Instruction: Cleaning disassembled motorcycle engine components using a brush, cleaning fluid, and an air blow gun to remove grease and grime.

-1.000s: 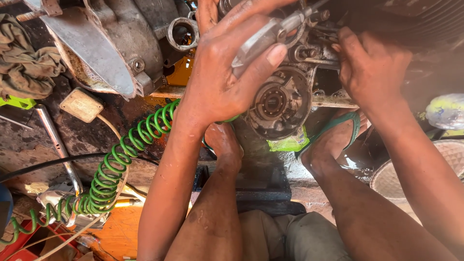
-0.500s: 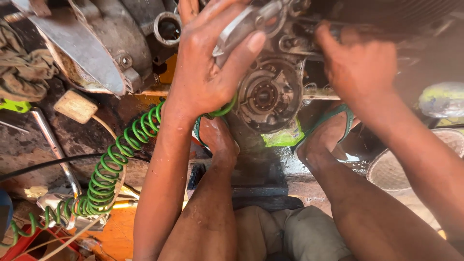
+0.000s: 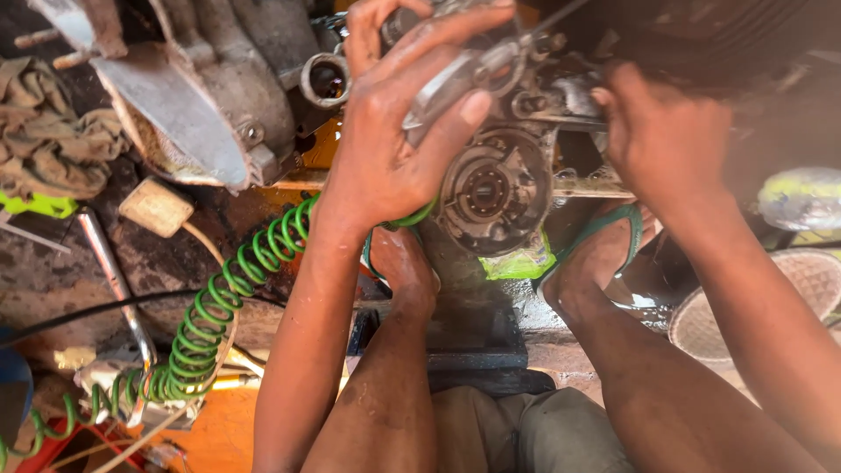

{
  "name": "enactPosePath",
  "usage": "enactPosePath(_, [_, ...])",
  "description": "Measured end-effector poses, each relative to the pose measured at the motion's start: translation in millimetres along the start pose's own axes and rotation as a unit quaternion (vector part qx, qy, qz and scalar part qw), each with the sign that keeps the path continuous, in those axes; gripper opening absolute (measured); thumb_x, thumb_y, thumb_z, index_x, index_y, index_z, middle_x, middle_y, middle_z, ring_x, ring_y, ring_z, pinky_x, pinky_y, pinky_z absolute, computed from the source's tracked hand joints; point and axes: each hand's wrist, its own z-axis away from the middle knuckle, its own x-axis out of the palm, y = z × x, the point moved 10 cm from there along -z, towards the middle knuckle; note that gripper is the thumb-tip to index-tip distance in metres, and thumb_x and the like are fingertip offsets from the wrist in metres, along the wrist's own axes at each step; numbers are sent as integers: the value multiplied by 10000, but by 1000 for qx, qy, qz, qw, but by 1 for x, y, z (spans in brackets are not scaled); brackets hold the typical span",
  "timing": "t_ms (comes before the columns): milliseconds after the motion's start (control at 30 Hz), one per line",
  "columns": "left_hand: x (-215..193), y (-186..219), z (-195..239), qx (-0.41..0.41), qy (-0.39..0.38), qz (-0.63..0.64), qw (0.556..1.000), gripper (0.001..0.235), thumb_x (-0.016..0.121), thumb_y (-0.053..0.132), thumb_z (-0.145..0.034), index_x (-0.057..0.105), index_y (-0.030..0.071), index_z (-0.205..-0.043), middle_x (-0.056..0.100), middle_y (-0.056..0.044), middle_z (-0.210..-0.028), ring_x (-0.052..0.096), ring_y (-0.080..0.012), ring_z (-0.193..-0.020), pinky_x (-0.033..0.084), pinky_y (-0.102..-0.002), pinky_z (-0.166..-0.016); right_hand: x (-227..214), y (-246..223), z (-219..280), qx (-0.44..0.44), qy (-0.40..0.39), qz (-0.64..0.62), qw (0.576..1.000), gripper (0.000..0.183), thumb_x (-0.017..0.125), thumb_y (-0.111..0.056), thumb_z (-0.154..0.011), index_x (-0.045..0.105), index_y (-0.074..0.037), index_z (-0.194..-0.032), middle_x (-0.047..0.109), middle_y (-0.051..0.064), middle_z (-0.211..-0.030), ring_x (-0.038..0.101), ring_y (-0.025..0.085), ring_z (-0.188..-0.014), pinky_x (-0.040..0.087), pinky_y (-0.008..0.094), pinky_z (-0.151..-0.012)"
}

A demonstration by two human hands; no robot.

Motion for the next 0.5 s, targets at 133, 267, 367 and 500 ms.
enactPosePath(133, [1,1,-2,7,-3,-2,1000,418,435,301,-1101,732,11,-1153,619,-38,-1406,404,-308,-1246,250,-491,-1178,-1,-4,2,-22,33,33,999,89,637,-348,-1249,677,-270,-1266,593,-112,-773,538,98,-603,392,289,-497])
enactPosePath(267, [0,3,-2,1,1,-1,1000,400,454,294,-1105,732,7,-1093,607,-30,-1412,371,-318,-1247,260,-497,-1182,-11,-11,-6,-49,78,47,995,53,665,-310,-1193,682,-280,-1234,668,-90,-883,626,114,-697,418,293,-491])
enactPosePath(367, [0,5,-3,-2,-11,-16,1000,392,454,283,-1103,747,22,-1119,601,-41,-1421,381,-324,-1256,253,-492,-1186,-7,-12,-8,-51,92,66,992,95,670,-309,-1173,688,-294,-1265,617,-81,-848,606,143,-672,414,308,-486])
enactPosePath(500, [7,9,-2,8,-8,-61,998,338,449,257,-1093,643,-5,-1004,607,-146,-1390,431,-352,-1252,212,-518,-1162,6,-11,-3,-53,69,149,985,155,566,-496,-1242,626,-387,-1334,579,-141,-817,458,57,-540,357,237,-447])
